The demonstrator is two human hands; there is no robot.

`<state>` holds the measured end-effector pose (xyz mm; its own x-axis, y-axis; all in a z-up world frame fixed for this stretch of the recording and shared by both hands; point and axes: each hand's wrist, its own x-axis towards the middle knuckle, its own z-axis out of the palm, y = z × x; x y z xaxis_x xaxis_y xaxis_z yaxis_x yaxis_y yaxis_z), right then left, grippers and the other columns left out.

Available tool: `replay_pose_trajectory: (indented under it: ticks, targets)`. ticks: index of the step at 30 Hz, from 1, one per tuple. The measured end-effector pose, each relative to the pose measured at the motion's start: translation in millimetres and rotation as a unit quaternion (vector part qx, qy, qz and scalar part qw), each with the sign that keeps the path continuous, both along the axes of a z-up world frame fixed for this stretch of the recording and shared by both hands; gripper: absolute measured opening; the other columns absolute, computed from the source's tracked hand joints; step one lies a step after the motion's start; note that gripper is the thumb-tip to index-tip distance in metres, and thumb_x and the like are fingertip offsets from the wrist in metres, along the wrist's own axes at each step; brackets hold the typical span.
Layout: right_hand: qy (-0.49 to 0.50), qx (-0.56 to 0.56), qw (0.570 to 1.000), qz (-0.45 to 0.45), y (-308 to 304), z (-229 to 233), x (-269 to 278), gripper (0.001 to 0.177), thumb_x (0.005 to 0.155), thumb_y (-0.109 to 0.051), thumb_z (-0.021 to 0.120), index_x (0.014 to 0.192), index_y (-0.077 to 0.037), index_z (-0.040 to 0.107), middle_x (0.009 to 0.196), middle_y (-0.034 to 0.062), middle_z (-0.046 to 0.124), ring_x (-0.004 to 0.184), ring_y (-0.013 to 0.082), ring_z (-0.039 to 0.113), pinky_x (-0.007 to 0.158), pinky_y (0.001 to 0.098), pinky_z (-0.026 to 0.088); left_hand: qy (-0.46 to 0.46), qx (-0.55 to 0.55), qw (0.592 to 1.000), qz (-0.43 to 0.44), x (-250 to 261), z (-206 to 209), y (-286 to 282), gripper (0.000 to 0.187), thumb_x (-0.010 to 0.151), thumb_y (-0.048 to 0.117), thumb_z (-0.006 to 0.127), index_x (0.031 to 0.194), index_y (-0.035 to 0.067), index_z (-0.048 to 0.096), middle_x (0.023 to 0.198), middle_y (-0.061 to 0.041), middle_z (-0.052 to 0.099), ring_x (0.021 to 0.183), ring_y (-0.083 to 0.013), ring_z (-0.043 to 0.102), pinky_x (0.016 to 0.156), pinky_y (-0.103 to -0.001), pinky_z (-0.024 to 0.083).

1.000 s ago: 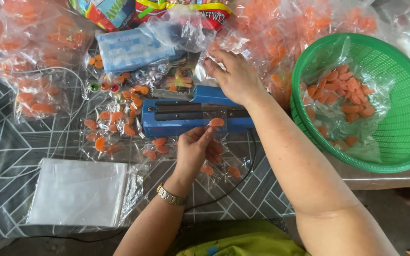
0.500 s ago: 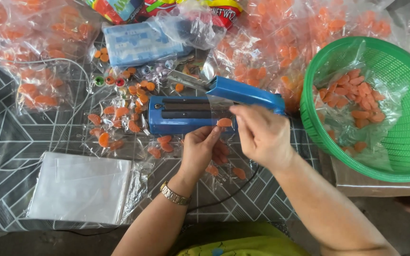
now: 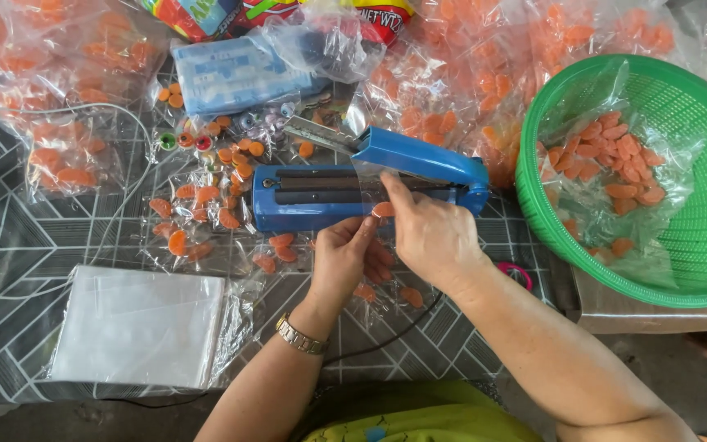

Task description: The person is packaging small orange food items into plastic bags, sealing them with a blue impulse sealer, and trimming the edges with scissors.

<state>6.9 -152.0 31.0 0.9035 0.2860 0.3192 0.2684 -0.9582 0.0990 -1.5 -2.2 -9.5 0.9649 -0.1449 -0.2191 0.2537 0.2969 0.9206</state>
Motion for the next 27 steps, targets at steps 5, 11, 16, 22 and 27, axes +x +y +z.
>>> replay_pose_trajectory:
  ticks: [5,11,16,22,27]
  targets:
    - [0.070,-0.017,0.997,0.017,8.1,4.4,3.2,0.059,0.096,-0.020,0.047,0.155,-0.028,0.044,0.076,0.0020,0.072,0.064,0.0232,0.074,0.058,0.0395,0.062,-0.001,-0.002,1.000,0.003,-1.9,7.7,1.1,0.036,0.105,0.016,0.055,0.108,-0.017,0.068,0.061,-0.028,0.069,0.044,-0.0336,0.069,0.038,-0.040,0.059]
    - [0.142,-0.027,0.989,0.009,14.0,14.2,9.3,0.062,0.097,-0.022,0.044,0.158,-0.033,0.037,0.085,0.0046,0.073,0.076,0.0282,0.076,0.069,0.0431,0.062,-0.001,-0.006,1.000,0.001,-0.8,5.0,1.5,0.036,0.106,0.016,0.053,0.109,-0.017,0.066,0.061,-0.028,0.069,0.044,-0.0335,0.069,0.039,-0.040,0.059]
    - [0.175,-0.010,0.985,-0.001,12.9,23.5,5.3,0.064,0.098,-0.023,0.043,0.159,-0.040,0.034,0.089,0.0048,0.074,0.082,0.0299,0.076,0.075,0.0444,0.061,-0.005,0.021,1.000,-0.002,-3.0,10.9,2.2,0.038,0.107,0.020,0.052,0.107,-0.015,0.066,0.062,-0.027,0.070,0.044,-0.0324,0.069,0.039,-0.041,0.060]
    - [0.212,0.017,0.976,-0.048,-6.3,13.2,1.6,0.070,0.097,-0.017,0.043,0.163,-0.033,0.029,0.089,0.0088,0.075,0.082,0.0313,0.077,0.075,0.0470,0.061,0.033,0.060,0.998,0.003,0.7,37.8,6.4,0.035,0.105,0.017,0.054,0.104,-0.015,0.068,0.060,-0.028,0.070,0.042,-0.0331,0.069,0.036,-0.040,0.059]
    - [0.037,0.284,0.956,0.058,-13.6,18.4,-17.9,0.046,0.101,-0.018,0.057,0.145,-0.029,0.060,0.091,0.0094,0.078,0.074,0.0323,0.074,0.064,0.0444,0.059,-0.146,0.214,0.966,-0.006,1.6,63.7,12.7,0.031,0.103,0.007,0.052,0.086,-0.005,0.075,0.057,-0.018,0.070,0.042,-0.0245,0.069,0.037,-0.032,0.060]
